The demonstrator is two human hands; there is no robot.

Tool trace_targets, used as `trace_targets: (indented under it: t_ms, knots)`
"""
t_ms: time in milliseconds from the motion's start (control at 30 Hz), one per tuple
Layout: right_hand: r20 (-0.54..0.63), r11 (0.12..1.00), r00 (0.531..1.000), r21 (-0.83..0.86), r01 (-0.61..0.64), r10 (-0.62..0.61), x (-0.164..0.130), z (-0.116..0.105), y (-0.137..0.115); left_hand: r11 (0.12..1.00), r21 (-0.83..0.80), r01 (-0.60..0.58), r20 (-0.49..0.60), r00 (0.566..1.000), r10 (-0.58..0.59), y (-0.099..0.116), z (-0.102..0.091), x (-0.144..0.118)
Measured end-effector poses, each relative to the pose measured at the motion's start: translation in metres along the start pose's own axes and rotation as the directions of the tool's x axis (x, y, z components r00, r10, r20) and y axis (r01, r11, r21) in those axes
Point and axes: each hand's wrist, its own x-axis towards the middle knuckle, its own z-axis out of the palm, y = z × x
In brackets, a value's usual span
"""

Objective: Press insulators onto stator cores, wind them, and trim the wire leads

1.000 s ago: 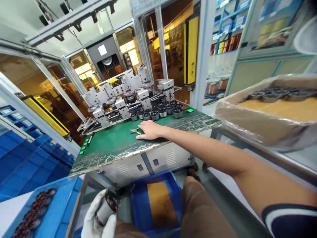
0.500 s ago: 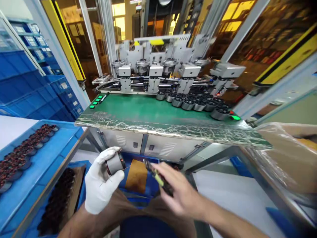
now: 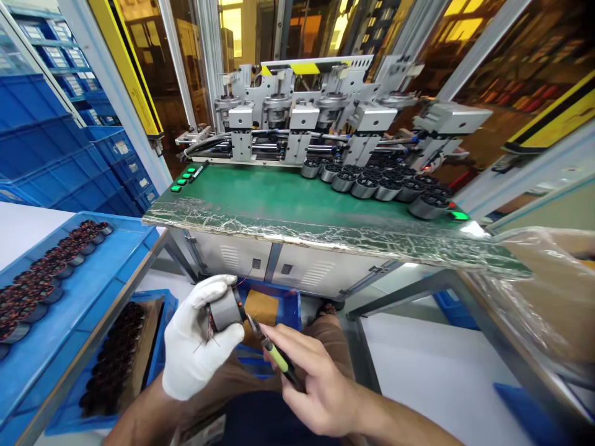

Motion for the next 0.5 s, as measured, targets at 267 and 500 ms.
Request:
trace_targets:
  t_ms: [267,500]
  knots:
    - [0.004,0.999,0.999,0.01,-0.036,0.036,0.006,-0.01,-0.007,0.993,0.055,-0.104,0.093,0.991,0.098,0.002,-0.006,-0.003]
    - [-0.003,1.0,1.0,-0.029,-0.011,0.011,0.009,-0.01,-0.011,0.989,0.087,-0.12,0.217,0.971,0.099,-0.003,-0.011,-0.01]
